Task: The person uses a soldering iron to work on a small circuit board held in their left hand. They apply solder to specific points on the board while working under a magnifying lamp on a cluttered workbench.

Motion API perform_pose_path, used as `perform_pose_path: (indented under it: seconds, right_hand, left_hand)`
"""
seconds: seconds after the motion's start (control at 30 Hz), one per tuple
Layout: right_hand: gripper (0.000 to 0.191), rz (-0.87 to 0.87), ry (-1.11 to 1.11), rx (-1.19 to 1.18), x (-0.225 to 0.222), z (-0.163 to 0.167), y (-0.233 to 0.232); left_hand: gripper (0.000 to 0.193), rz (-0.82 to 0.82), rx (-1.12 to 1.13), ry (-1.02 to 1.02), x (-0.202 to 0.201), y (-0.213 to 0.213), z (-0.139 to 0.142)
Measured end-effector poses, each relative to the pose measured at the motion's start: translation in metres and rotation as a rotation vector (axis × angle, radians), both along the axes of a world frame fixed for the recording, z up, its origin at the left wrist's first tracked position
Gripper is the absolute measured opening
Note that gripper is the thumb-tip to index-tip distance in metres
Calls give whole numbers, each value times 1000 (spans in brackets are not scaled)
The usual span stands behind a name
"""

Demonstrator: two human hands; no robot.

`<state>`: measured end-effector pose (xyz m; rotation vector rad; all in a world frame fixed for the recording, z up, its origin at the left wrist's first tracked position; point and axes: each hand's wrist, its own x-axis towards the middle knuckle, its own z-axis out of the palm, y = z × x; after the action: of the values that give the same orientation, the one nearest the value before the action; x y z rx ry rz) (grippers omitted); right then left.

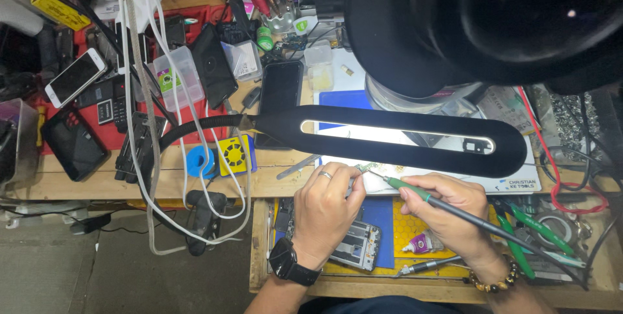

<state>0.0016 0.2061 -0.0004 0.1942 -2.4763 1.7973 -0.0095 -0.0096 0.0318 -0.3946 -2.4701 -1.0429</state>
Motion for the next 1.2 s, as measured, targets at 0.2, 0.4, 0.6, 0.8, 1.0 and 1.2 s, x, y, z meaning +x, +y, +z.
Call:
perform_pose_path:
  seconds: [0.2,0.4,0.6,0.8,1.0,1.2]
  right_hand:
    - [23,1,-1,13,-2,5,-1]
    - [21,6,2,13,-2,7,-2]
    - [24,12,-19,-195,2,-6,7]
    - [28,3,-32,-285,2,-8,11]
    - [28,56,191,22,6,12,3]
    - [25,47,323,116,9,23,-1]
  left_hand:
    - [6,1,4,-11,1,0,1]
    - [6,0,5,-2,1,1,1]
    - [6,3,37,-8,0,0,-1]
    - [5,36,106,-52,0,0,-3]
    - [6,35,116,-54,-1,-1,-3]
    - [6,10,123,-7,2,0,-2]
